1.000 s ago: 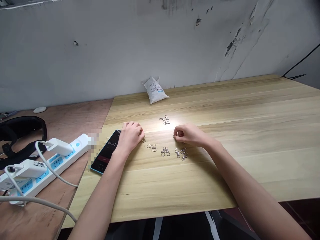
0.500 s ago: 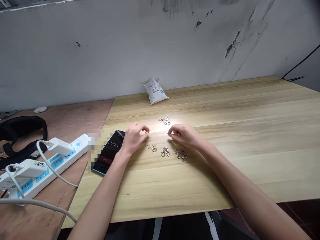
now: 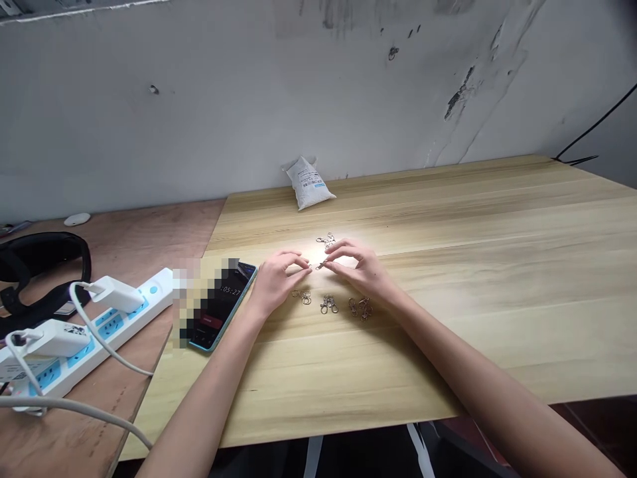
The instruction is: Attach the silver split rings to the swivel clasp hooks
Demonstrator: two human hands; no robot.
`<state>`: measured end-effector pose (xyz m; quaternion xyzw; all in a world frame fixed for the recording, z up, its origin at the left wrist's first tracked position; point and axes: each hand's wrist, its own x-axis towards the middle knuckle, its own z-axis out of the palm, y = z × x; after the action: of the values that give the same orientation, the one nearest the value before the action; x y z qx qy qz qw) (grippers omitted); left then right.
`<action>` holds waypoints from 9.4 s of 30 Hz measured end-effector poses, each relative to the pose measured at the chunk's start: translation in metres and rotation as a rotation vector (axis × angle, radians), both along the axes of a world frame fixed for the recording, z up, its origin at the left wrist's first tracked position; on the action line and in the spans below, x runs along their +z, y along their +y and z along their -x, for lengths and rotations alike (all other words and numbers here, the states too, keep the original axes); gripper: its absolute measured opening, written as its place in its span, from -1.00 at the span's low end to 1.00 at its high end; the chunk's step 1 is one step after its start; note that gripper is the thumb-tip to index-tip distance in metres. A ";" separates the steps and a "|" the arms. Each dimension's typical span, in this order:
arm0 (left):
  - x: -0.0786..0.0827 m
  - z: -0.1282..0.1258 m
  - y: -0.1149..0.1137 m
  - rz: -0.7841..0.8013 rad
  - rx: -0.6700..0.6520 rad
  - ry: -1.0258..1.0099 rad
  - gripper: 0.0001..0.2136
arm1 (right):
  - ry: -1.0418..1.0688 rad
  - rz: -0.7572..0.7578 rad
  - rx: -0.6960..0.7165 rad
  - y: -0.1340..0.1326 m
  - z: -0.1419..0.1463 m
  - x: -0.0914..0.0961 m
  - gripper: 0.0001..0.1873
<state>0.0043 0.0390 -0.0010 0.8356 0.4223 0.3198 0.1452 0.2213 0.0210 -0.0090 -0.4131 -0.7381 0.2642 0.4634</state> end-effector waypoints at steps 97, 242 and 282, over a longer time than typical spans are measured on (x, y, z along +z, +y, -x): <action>0.011 0.011 -0.004 0.155 -0.148 0.065 -0.78 | -0.732 -0.118 0.048 -0.010 -0.036 0.003 -0.87; -0.010 -0.042 -0.012 -0.166 -0.243 0.411 -0.84 | -0.800 -0.056 -0.117 -0.065 -0.001 0.004 -0.88; -0.009 -0.017 -0.006 0.155 -0.066 -0.190 -0.92 | -0.387 -0.057 -0.027 -0.005 -0.003 -0.011 -0.94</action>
<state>0.0214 0.0331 -0.0104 0.8013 0.4025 0.3589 0.2590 0.2246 0.0155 -0.0197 -0.4528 -0.8151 0.1524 0.3278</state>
